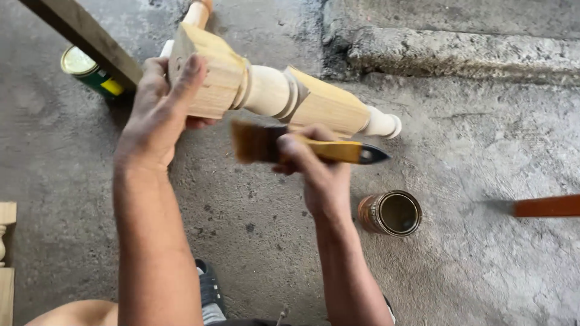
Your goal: The person applies varnish to wooden furniture legs using a brush.
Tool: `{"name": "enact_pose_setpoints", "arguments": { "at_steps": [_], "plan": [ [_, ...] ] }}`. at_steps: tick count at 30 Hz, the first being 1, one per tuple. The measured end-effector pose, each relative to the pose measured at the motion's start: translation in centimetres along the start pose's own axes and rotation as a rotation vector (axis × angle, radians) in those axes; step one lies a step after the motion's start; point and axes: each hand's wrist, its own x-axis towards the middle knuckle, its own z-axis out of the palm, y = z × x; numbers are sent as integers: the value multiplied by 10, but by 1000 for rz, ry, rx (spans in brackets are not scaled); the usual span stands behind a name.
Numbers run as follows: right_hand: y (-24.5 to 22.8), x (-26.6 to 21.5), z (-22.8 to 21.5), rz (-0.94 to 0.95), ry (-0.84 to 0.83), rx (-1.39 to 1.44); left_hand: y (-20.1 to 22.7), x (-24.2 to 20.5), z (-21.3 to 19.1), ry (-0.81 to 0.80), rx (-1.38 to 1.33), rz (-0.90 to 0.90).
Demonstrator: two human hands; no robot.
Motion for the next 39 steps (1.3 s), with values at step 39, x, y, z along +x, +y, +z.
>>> {"name": "enact_pose_setpoints", "arguments": {
  "at_steps": [39],
  "plan": [
    [1, 33, 21, 39, 138, 287, -25, 0, -20, -114, -273, 44]
  ]
}}
